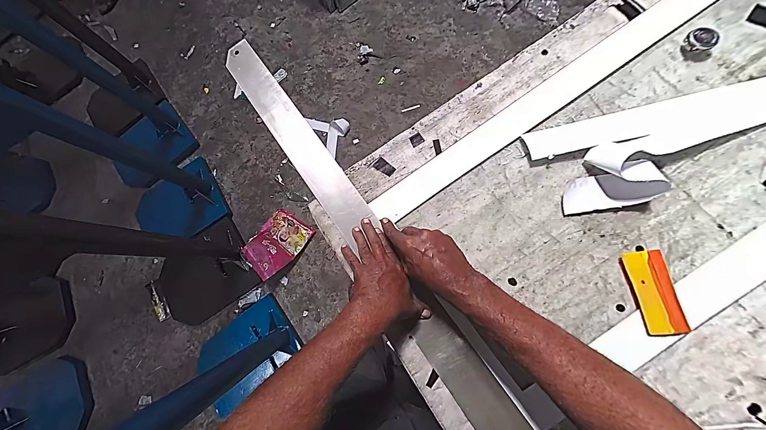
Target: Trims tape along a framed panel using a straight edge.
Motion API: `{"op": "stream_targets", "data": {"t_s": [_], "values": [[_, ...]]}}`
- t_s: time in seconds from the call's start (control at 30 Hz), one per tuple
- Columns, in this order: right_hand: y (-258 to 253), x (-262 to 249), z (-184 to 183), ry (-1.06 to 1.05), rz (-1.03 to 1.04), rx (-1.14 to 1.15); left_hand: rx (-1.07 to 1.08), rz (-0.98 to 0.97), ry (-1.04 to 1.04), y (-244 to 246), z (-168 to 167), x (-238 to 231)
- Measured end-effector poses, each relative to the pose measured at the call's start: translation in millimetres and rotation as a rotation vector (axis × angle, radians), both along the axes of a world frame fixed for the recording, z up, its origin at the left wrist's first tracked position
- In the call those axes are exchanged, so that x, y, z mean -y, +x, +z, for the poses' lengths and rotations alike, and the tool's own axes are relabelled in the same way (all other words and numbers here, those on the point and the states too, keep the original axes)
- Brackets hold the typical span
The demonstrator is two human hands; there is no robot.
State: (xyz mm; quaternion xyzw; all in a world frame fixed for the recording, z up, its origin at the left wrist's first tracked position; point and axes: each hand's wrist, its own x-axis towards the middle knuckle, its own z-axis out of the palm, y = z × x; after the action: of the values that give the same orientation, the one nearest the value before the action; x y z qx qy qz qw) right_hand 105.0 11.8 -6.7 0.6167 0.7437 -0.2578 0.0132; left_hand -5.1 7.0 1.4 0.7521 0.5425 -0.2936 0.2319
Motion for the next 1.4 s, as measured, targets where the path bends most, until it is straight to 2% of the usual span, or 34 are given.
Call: {"op": "stream_targets", "data": {"t_s": [0.43,1.07,1.4], "values": [[8.3,4.2,9.9,-0.091,0.044,-0.006,-0.040,-0.001,-0.005,3.6,2.7,-0.9],[37.3,76.8,10.5,-0.153,0.053,-0.066,-0.093,0.009,-0.002,10.0,3.4,0.4],[50.5,120.2,1.1,-0.072,0.027,-0.084,-0.124,0.011,0.020,10.8,0.3,1.5]]}}
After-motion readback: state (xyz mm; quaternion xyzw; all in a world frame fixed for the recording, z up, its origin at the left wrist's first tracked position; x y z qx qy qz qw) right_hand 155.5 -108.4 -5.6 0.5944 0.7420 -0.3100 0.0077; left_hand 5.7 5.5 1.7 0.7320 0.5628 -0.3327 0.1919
